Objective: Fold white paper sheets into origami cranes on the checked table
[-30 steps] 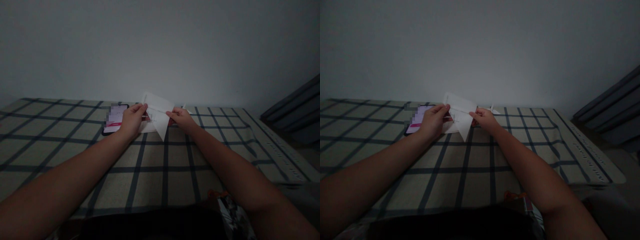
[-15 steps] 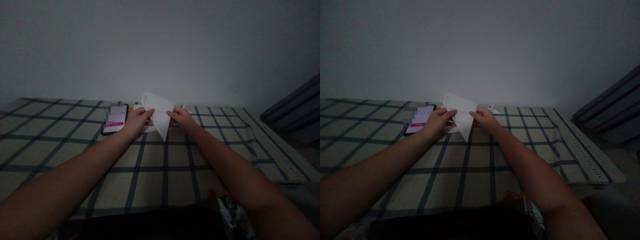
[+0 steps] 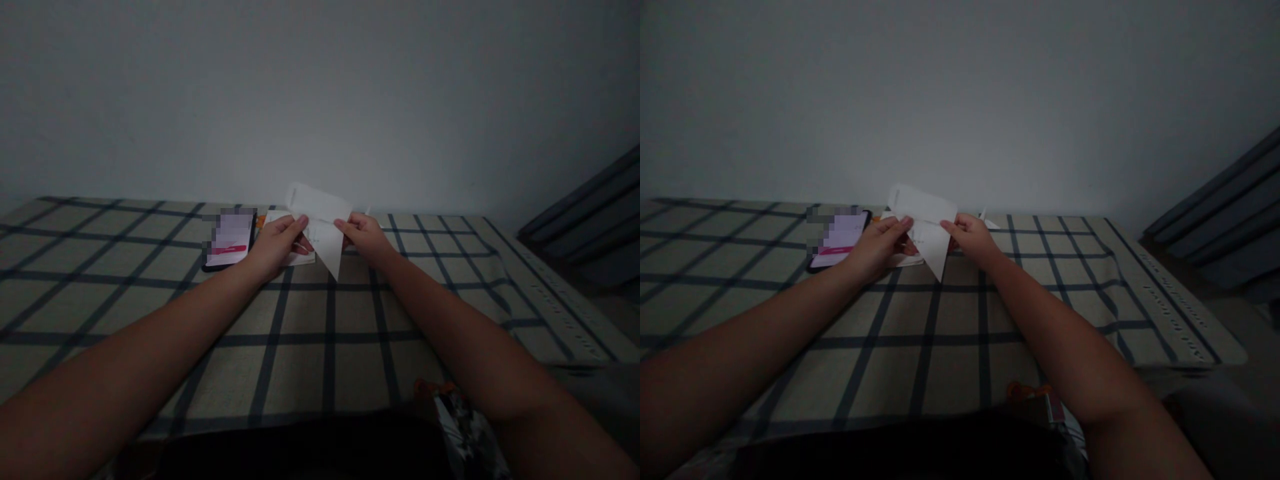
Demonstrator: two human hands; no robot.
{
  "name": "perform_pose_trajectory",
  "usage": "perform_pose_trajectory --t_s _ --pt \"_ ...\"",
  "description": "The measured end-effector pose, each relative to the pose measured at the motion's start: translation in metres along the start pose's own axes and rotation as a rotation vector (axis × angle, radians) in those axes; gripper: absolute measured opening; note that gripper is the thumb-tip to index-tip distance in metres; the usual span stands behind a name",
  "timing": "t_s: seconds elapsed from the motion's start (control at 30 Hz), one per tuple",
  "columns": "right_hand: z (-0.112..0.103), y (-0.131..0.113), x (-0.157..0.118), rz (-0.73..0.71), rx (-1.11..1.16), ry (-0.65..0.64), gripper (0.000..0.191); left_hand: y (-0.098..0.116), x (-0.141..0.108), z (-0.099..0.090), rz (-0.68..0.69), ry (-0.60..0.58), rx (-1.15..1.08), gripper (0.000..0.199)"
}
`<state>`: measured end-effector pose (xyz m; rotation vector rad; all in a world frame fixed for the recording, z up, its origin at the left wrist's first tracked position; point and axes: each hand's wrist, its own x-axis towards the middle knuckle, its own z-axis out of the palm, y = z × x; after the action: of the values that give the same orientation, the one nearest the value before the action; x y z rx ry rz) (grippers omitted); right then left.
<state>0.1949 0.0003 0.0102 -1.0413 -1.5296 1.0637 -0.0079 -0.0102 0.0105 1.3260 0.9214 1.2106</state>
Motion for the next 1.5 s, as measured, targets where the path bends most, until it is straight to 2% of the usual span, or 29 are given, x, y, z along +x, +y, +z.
perform_pose_trajectory --t_s 0.13,0.33,0.53,0.73,0.8,0.93,1.17,1.37,1.5 --pt "0.0002 0.0024 0.0012 -0.003 0.045 -0.003 0.044 -0.0002 -0.0001 -0.0006 -0.008 -0.069 0.024 0.029" --pt "0.0003 0.0043 0.0010 0.025 0.107 -0.079 0.040 0.0001 0.0012 -0.0023 0.003 0.005 0.086 0.027" --pt "0.0009 0.0025 0.0006 0.008 0.028 -0.038 0.032 -0.0008 0.0006 -0.0013 -0.023 -0.001 -0.033 0.036" --pt "0.0025 -0.0009 -0.0008 -0.034 0.016 -0.042 0.031 0.0018 -0.0008 0.0009 0.004 0.063 0.011 0.035" --pt "0.0023 -0.0020 -0.0013 -0.044 0.004 -0.026 0.031 0.0026 -0.0008 0.0008 0.002 0.043 0.024 0.030" --pt "0.0004 -0.0040 -0.0018 -0.051 -0.049 0.009 0.033 0.0032 -0.0012 0.0003 -0.050 -0.074 0.042 0.022" --pt "0.0012 -0.0033 -0.0018 -0.037 -0.025 0.005 0.033 -0.0012 0.0008 0.0006 -0.099 -0.064 -0.039 0.017" --pt "-0.0009 0.0010 0.0014 -0.031 -0.019 -0.043 0.032 -0.0013 0.0059 -0.0020 0.049 0.107 -0.028 0.022" --pt "-0.0011 0.0030 0.0024 -0.019 -0.016 -0.060 0.032 -0.0013 0.0074 -0.0027 0.059 0.164 -0.059 0.022"
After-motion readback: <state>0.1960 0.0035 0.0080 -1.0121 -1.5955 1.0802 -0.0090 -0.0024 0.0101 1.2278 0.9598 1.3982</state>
